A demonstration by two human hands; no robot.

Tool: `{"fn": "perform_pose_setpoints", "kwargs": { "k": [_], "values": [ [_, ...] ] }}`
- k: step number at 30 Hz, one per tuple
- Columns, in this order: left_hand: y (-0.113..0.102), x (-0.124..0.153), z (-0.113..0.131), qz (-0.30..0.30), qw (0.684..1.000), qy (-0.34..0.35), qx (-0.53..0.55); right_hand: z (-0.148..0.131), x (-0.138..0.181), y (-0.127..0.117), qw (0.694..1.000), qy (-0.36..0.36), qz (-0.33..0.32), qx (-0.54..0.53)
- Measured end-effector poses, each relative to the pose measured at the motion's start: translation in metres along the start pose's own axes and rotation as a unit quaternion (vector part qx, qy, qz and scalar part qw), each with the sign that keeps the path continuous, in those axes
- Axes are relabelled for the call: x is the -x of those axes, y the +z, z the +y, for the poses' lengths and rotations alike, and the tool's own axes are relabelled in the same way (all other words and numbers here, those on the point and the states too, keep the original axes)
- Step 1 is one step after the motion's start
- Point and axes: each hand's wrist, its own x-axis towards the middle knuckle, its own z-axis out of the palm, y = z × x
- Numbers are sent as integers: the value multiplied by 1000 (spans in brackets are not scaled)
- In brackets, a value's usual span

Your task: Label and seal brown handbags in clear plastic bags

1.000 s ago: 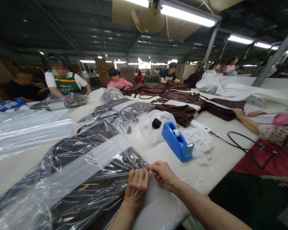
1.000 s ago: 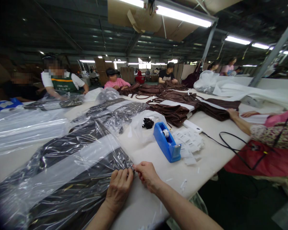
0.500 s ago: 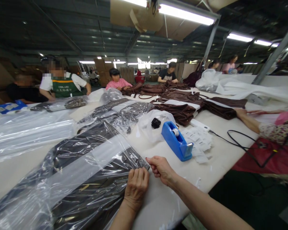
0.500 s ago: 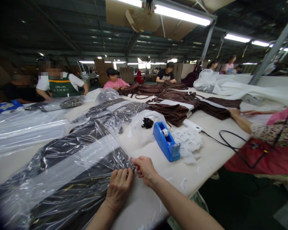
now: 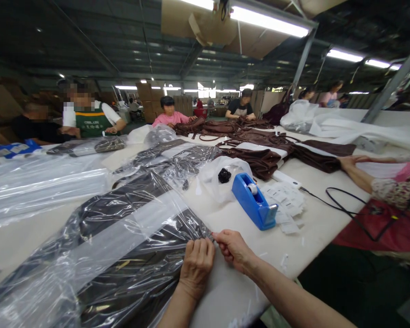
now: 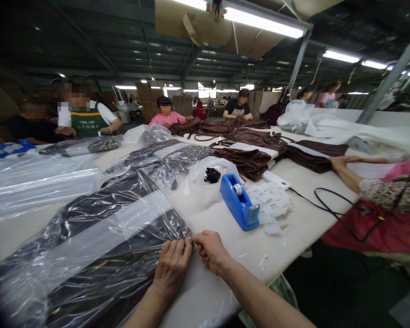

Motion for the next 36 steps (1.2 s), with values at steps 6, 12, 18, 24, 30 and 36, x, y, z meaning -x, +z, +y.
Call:
{"fn": "perform_pose_setpoints", "kwargs": {
  "k": [6,12,18,24,30,36],
  "values": [
    [-2,-1,1,1,1000,-11,8,17,2,0,999,24,26,7],
    [-5,-5,0,0,1000,-20,2,17,-1,2,999,22,31,6],
    [-6,-14,-3,-68,998,-1,4,20,7,-6,999,20,11,-30],
    [-7,-23,-23,-58,998,19,31,26,17,-8,993,-27,-25,-108],
    [-19,-36,-44,-3,997,22,74,29,2,18,975,-110,-49,-185],
    [-30,-45,-53,25,996,-17,85,24,-14,41,935,-234,-109,-244]
  ]
}}
